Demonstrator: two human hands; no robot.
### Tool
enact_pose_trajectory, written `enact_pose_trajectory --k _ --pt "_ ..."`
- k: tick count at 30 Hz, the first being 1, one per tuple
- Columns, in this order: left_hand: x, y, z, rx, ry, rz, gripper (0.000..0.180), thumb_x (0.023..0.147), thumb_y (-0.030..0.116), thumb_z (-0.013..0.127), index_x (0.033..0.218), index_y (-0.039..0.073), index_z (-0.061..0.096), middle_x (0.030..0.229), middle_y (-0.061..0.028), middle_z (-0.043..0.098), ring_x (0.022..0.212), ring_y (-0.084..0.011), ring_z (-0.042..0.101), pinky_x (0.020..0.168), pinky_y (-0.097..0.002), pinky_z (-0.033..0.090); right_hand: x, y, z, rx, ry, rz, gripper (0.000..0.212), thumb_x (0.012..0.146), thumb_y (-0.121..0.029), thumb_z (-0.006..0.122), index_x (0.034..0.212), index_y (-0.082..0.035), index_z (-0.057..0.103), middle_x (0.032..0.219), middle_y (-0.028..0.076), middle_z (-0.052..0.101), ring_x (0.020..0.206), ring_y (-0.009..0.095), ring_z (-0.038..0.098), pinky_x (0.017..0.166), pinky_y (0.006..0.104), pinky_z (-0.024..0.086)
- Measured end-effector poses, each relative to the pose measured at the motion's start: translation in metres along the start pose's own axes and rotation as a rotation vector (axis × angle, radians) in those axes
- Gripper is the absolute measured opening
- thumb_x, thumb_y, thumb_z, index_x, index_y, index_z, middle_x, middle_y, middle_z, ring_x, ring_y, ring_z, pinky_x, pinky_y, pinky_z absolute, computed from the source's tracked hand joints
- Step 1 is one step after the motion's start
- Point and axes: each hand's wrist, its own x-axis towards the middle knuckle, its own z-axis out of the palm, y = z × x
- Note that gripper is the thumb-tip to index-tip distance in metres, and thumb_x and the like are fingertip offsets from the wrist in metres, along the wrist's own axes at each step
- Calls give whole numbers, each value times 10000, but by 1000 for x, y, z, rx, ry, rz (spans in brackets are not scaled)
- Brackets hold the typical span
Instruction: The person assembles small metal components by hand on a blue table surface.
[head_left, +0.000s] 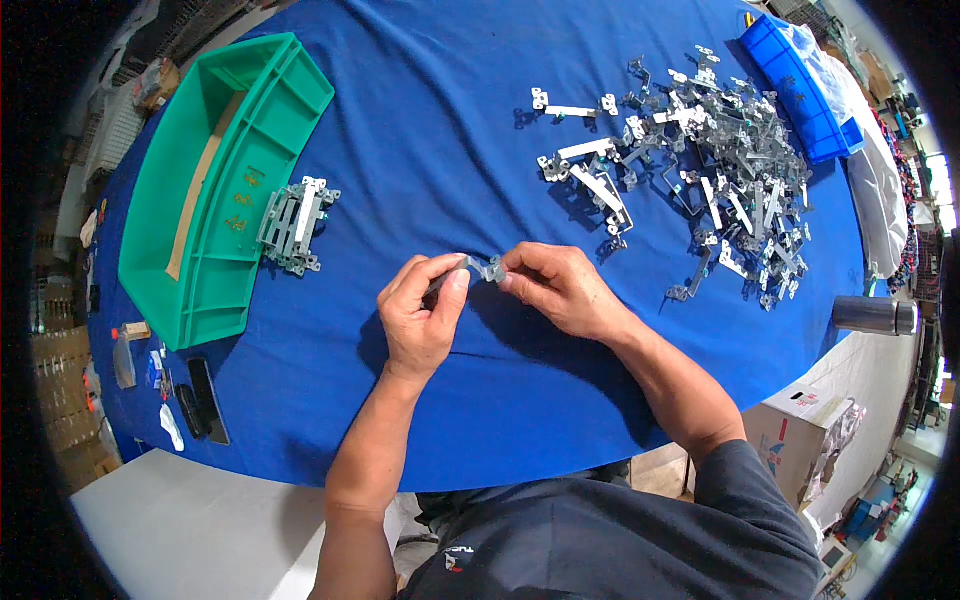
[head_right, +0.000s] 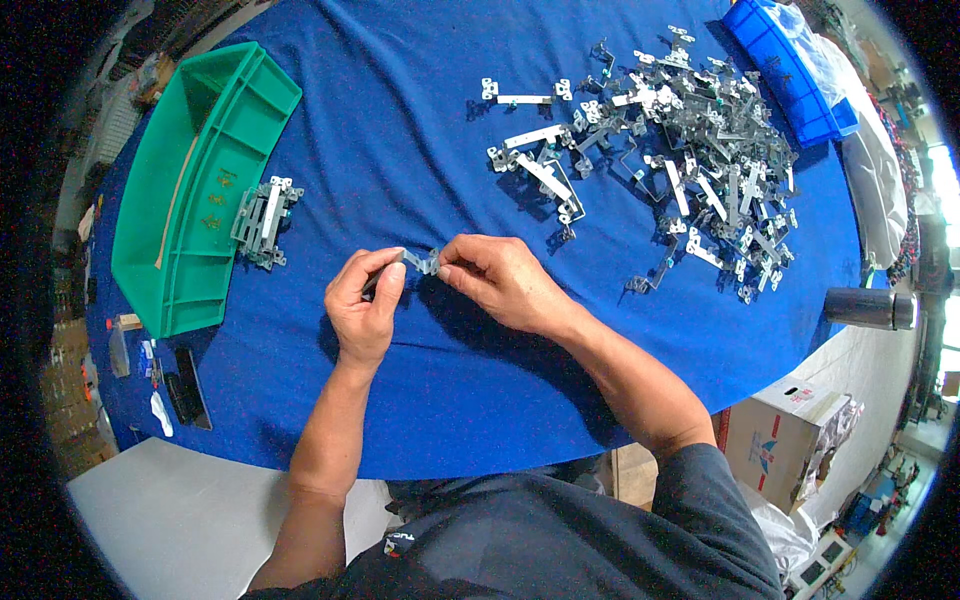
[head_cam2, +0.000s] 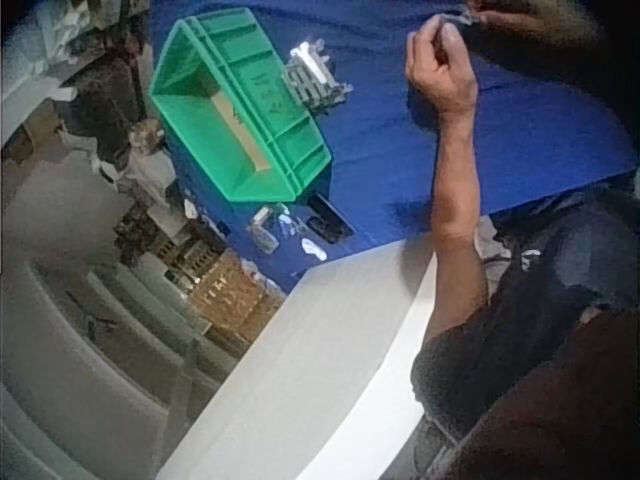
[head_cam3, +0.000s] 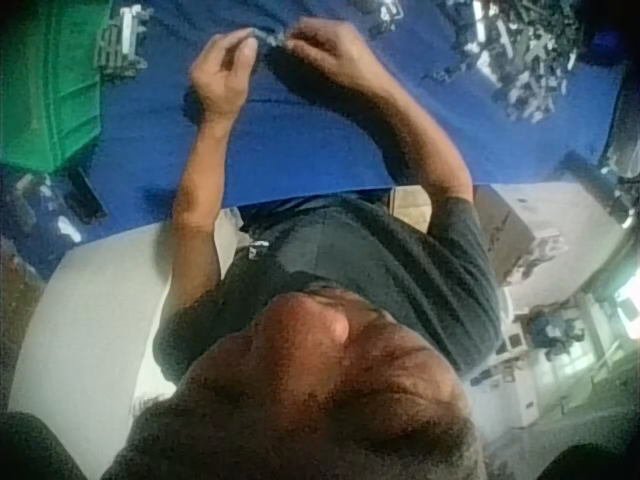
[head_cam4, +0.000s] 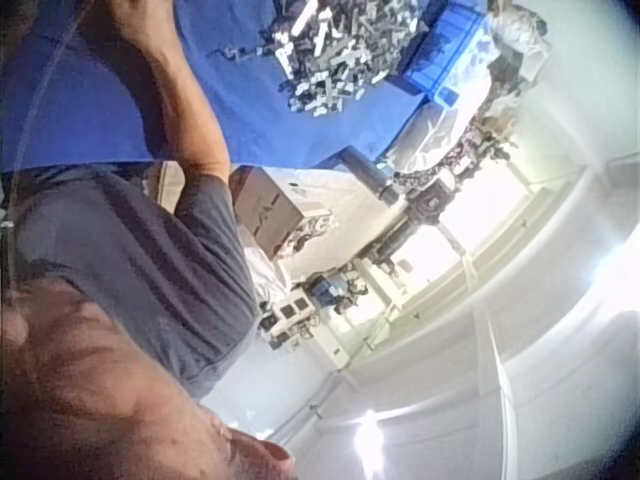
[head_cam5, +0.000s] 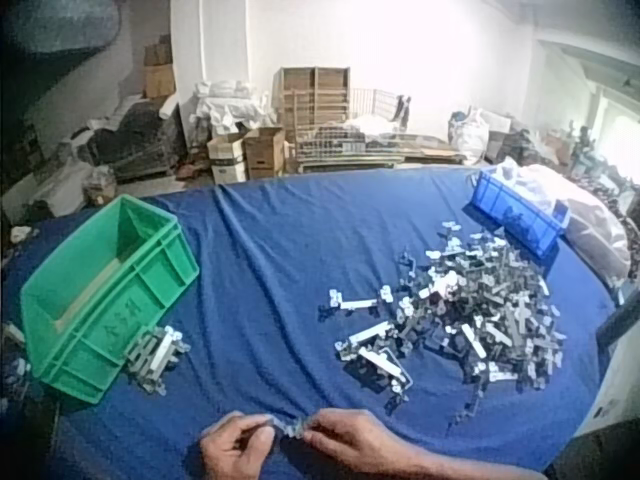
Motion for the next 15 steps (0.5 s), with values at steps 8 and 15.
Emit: enact_pose_trajectory --k 8,15 --pt "1 -1 -1 -23 -4 -12 102 895 42 688 977 -13 710 781 -31 644 626 -66 539 548 -232 415 0 1 4 -105 44 -70 143 1002 -154 596 1024 -18 634 746 8 602 658 65 569 555 244 460" --pt "1 -1 -2 -23 -23 7 92 886 34 697 965 -9 715 764 -29 637 614 -62 532 533 -235 407 1 -4 3 -69 46 -15 134 971 -129 617 999 1 629 747 97 639 670 141 605 608 322 490"
